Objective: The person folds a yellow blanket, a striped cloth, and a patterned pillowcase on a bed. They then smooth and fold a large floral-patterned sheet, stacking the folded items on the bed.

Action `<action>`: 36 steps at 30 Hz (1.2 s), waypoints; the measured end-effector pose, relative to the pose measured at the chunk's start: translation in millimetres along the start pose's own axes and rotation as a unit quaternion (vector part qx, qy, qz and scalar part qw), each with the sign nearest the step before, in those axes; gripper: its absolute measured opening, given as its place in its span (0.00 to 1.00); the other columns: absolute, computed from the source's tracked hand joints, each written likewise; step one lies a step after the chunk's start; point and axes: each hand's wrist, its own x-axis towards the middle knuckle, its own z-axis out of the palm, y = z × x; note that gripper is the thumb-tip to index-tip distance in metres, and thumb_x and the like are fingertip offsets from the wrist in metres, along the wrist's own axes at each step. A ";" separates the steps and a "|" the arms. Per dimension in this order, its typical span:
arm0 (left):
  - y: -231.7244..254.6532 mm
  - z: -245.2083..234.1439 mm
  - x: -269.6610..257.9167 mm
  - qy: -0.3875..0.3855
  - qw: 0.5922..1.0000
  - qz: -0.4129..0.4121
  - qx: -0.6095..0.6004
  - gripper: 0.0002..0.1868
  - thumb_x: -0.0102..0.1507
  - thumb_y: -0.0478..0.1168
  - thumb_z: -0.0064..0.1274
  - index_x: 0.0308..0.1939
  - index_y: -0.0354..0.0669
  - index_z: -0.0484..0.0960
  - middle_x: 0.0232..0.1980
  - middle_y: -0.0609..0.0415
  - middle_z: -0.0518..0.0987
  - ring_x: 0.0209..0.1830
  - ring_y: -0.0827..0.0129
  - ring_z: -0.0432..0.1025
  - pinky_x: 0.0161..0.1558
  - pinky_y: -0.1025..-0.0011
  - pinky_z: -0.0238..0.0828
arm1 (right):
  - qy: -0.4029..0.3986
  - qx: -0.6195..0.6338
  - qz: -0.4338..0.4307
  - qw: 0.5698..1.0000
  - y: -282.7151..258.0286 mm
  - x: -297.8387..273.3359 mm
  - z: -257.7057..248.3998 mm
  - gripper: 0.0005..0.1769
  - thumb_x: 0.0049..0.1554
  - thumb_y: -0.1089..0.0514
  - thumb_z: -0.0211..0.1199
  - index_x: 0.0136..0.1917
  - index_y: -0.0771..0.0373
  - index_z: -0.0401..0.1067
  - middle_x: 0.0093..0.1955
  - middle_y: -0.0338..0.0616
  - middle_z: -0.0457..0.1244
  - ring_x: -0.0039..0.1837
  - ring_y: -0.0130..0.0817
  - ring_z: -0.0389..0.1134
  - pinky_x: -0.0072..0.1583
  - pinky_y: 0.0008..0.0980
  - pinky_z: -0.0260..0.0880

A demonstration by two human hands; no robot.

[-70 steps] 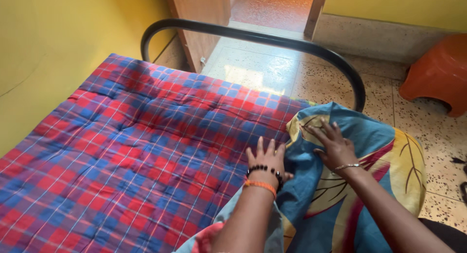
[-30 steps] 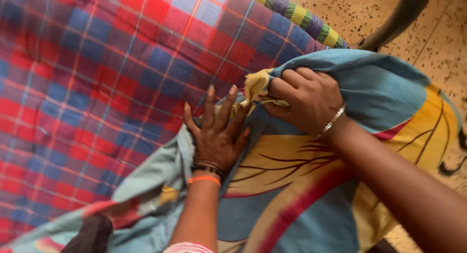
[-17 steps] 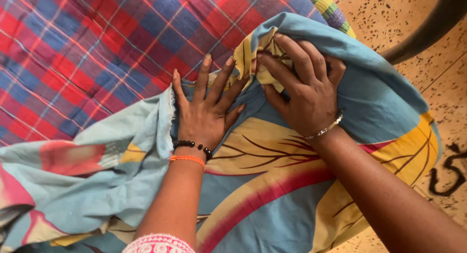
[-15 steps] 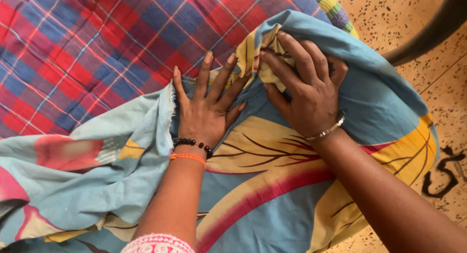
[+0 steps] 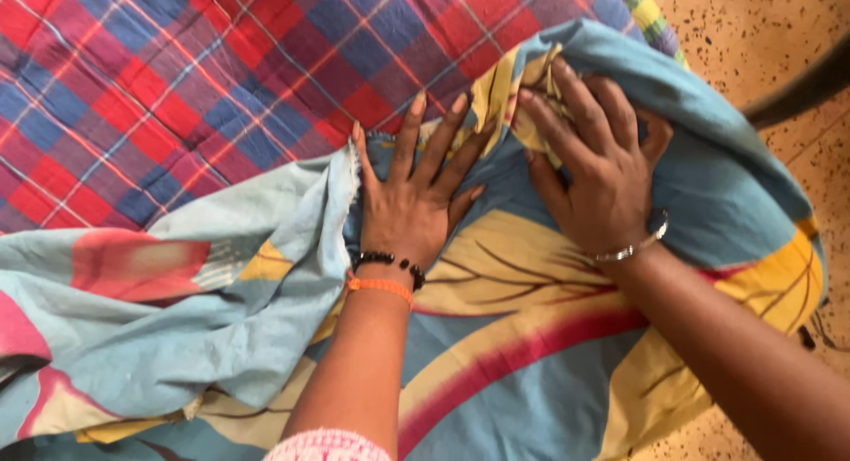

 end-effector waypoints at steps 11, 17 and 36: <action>16.0 6.0 -51.0 0.005 0.996 -0.091 0.021 0.37 0.70 0.52 0.47 0.81 0.82 0.48 0.85 0.71 0.44 0.85 0.64 0.37 0.68 0.26 0.40 | -0.134 -0.036 0.064 0.988 -40.2 -42.1 -7.7 0.45 0.63 0.35 0.53 0.85 0.54 0.46 0.86 0.55 0.41 0.85 0.53 0.40 0.76 0.62 0.33; -23.6 -8.2 -108.6 -0.012 0.997 -0.046 -0.056 0.31 0.66 0.49 0.48 0.74 0.72 0.63 0.80 0.66 0.56 0.78 0.62 0.52 0.67 0.34 0.53 | -0.111 -0.029 0.101 0.988 -82.4 -77.7 -22.2 0.45 0.61 0.38 0.60 0.84 0.55 0.50 0.82 0.56 0.48 0.82 0.55 0.45 0.74 0.61 0.45; -74.4 -48.9 -218.9 -0.097 0.969 -0.226 -0.034 0.26 0.65 0.37 0.44 0.65 0.71 0.71 0.56 0.51 0.70 0.55 0.47 0.68 0.47 0.53 0.75 | -0.087 0.007 0.121 0.989 -183.3 -106.5 -2.8 0.26 0.57 0.59 0.63 0.69 0.56 0.64 0.55 0.51 0.61 0.57 0.55 0.67 0.53 0.52 0.66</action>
